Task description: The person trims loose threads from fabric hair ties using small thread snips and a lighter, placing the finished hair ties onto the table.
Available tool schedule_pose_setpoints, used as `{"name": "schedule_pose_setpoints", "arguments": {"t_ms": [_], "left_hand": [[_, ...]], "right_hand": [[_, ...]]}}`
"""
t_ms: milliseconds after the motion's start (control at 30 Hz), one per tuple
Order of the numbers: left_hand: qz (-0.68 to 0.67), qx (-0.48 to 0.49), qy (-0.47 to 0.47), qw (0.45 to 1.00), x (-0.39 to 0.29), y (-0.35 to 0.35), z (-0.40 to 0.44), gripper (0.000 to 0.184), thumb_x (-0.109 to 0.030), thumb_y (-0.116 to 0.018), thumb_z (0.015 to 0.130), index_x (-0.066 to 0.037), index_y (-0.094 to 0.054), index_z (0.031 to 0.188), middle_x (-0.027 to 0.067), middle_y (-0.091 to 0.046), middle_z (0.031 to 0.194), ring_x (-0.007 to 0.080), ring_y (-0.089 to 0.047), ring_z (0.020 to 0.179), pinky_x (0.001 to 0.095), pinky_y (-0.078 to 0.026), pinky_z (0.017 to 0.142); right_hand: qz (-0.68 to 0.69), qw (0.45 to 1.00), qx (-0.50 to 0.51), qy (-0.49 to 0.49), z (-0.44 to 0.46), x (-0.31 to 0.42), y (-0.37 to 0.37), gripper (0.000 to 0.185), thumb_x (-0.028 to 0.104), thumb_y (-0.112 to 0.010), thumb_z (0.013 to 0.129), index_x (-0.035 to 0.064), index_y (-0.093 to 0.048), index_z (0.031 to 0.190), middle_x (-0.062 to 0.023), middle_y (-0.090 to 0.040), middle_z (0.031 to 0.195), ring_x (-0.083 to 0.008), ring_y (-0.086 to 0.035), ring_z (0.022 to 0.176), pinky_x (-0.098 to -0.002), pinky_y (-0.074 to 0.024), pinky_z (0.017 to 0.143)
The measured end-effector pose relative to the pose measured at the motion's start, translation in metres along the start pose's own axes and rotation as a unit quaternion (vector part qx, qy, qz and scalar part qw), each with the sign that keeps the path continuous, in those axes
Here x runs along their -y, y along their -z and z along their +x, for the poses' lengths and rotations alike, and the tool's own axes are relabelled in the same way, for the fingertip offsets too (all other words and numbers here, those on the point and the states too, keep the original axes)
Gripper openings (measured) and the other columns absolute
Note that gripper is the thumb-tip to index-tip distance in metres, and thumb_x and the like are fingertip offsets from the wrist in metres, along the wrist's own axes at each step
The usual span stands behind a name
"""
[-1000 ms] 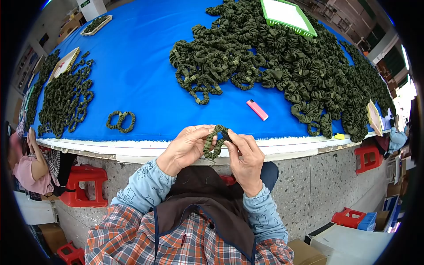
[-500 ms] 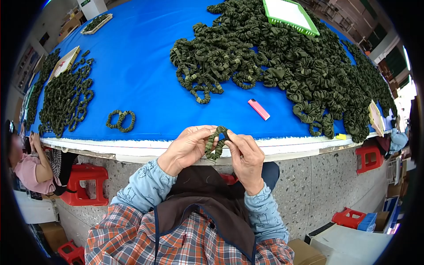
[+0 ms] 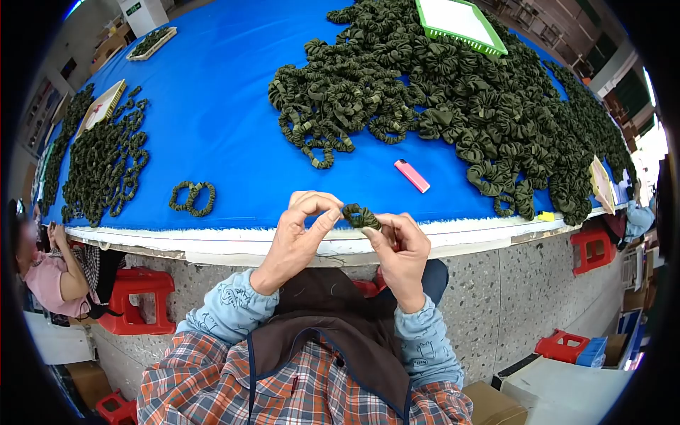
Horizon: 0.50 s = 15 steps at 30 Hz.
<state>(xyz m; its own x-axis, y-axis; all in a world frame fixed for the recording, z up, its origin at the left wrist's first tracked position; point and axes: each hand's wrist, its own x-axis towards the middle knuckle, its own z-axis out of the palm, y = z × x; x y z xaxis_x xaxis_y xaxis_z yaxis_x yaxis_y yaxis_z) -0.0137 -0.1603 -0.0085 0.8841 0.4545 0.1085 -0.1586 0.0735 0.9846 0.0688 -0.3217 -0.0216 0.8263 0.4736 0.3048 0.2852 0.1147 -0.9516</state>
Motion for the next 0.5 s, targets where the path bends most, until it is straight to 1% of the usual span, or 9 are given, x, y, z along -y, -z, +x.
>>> {"name": "schedule_pose_setpoints", "arguments": {"t_ms": [67, 133, 167, 300, 333, 400, 467, 500], "left_hand": [[0.022, 0.01, 0.003, 1.0, -0.005, 0.0, -0.003, 0.012, -0.01, -0.067, 0.091, 0.0, -0.07, 0.097, 0.007, -0.063, 0.105, 0.0141, -0.054, 0.089, 0.026, -0.044, 0.082], [0.043, 0.019, 0.005, 0.999, -0.007, 0.001, -0.006, 0.012, -0.011, -0.068, 0.09, 0.0, -0.071, 0.095, 0.0057, -0.062, 0.105, 0.0142, -0.051, 0.089, 0.0262, -0.041, 0.083], [0.043, 0.017, 0.006, 0.999, -0.008, 0.001, -0.007, 0.012, -0.011, -0.068, 0.09, 0.0, -0.071, 0.095, 0.0057, -0.062, 0.105, 0.0142, -0.051, 0.089, 0.0262, -0.041, 0.083], [-0.078, 0.029, 0.116, 0.99, -0.007, -0.001, -0.008, 0.01, -0.009, -0.069, 0.089, 0.0, -0.072, 0.092, 0.0046, -0.06, 0.1, 0.0122, -0.051, 0.087, 0.0232, -0.041, 0.08], [-0.079, 0.03, 0.117, 0.99, -0.006, -0.001, -0.008, 0.01, -0.009, -0.069, 0.089, 0.0, -0.072, 0.092, 0.0046, -0.06, 0.1, 0.0122, -0.051, 0.087, 0.0232, -0.041, 0.08], [-0.096, 0.025, 0.125, 0.987, -0.003, 0.001, -0.007, 0.009, -0.008, -0.069, 0.088, 0.0, -0.071, 0.092, 0.0044, -0.06, 0.099, 0.0112, -0.05, 0.085, 0.0219, -0.04, 0.079], [-0.113, 0.019, 0.133, 0.984, -0.001, 0.003, -0.007, 0.009, -0.006, -0.068, 0.088, 0.001, -0.071, 0.093, 0.0041, -0.06, 0.097, 0.0102, -0.05, 0.084, 0.0205, -0.04, 0.078], [-0.114, 0.018, 0.134, 0.984, -0.001, 0.003, -0.008, 0.009, -0.006, -0.068, 0.088, 0.001, -0.071, 0.093, 0.0041, -0.06, 0.097, 0.0102, -0.05, 0.084, 0.0205, -0.04, 0.078]], "right_hand": [[-0.126, 0.985, 0.004, 0.121, -0.003, 0.002, -0.004, 0.027, -0.003, -0.071, 0.081, 0.0017, -0.067, 0.107, 0.0005, -0.06, 0.081, -0.0094, -0.05, 0.06, -0.023, -0.0383, 0.052], [-0.247, 0.939, 0.009, 0.241, -0.007, 0.003, -0.007, 0.029, -0.005, -0.071, 0.079, 0.0024, -0.067, 0.107, 0.0002, -0.059, 0.081, -0.0101, -0.049, 0.059, -0.0228, -0.038, 0.052], [-0.245, 0.939, 0.01, 0.241, -0.009, 0.004, -0.008, 0.029, -0.005, -0.071, 0.079, 0.0024, -0.067, 0.107, 0.0002, -0.059, 0.081, -0.0101, -0.049, 0.059, -0.0228, -0.038, 0.052], [-0.306, 0.927, 0.041, 0.212, -0.018, 0.005, -0.008, 0.03, -0.009, -0.066, 0.078, 0.0025, -0.068, 0.106, -0.0022, -0.063, 0.084, -0.0122, -0.054, 0.068, -0.0217, -0.041, 0.059], [-0.307, 0.927, 0.041, 0.212, -0.018, 0.006, -0.009, 0.03, -0.009, -0.066, 0.078, 0.0025, -0.068, 0.106, -0.0022, -0.063, 0.084, -0.0122, -0.054, 0.068, -0.0217, -0.041, 0.059], [-0.171, 0.975, 0.025, 0.138, -0.014, 0.008, -0.01, 0.031, -0.006, -0.069, 0.078, 0.0038, -0.068, 0.108, -0.0024, -0.061, 0.082, -0.0114, -0.051, 0.063, -0.0228, -0.0401, 0.056], [-0.029, 0.998, 0.009, 0.06, -0.01, 0.01, -0.012, 0.032, -0.004, -0.071, 0.079, 0.0051, -0.068, 0.109, -0.0026, -0.059, 0.08, -0.0106, -0.048, 0.058, -0.0239, -0.0391, 0.052], [-0.029, 0.998, 0.01, 0.059, -0.008, 0.011, -0.011, 0.032, -0.004, -0.071, 0.079, 0.0051, -0.068, 0.109, -0.0026, -0.059, 0.08, -0.0106, -0.048, 0.058, -0.0239, -0.0391, 0.052]]}}
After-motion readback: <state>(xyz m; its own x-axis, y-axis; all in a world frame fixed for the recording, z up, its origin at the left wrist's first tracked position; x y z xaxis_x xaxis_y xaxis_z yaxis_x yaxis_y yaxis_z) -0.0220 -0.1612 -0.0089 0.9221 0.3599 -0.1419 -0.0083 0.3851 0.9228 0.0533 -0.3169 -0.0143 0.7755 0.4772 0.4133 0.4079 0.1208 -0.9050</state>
